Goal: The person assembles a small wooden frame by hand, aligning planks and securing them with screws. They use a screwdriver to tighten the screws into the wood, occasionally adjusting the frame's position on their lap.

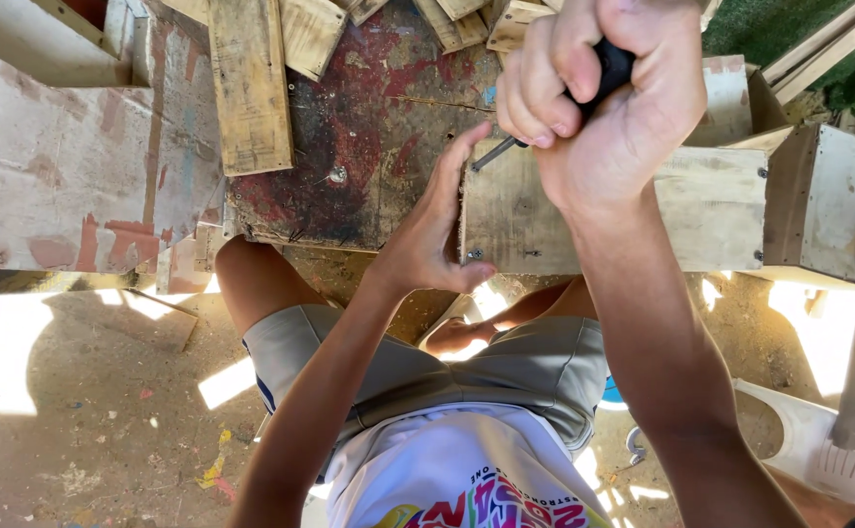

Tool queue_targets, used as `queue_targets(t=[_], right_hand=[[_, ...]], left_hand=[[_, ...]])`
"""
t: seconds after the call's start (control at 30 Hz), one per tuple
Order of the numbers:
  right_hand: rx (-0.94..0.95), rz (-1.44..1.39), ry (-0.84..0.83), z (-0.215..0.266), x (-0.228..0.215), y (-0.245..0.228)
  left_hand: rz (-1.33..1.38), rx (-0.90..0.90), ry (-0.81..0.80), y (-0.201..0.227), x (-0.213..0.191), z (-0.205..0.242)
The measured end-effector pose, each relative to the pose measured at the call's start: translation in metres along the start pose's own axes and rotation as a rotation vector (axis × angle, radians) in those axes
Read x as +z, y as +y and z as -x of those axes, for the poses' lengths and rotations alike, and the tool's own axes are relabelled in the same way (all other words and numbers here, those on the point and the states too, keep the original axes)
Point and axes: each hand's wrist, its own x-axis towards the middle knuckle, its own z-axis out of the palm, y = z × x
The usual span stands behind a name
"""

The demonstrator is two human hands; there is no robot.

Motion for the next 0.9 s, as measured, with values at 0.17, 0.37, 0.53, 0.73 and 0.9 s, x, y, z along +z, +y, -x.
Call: queue_targets(t=[0.17,0.37,0.53,0.73,0.9], right_hand=[[-0.011,0.261,-0.467,-0.023,-0.018,-0.011],[0.474,0.022,-0.768,-0.054,-0.033,-0.019],[0.469,0.045,-0.879,-0.054,-0.025,-0.024],[0.324,0.120,-0.781,-0.051,-0.027,-0.016],[0.364,0.155,-1.018,-0.061,-0.022,-0.026]], left_hand=[[0.021,-0.009,-0.012,0.000,-0.003,0.000],[0.023,0.008,-0.017,0.005,0.000,-0.003],[0.092,-0.010,-0.007,0.005,-0.002,-0.006],[0.126,-0.035,0.001,0.010,-0.005,-0.006],[0.119,-0.106,-0.022,0.011,-0.009,-0.005]])
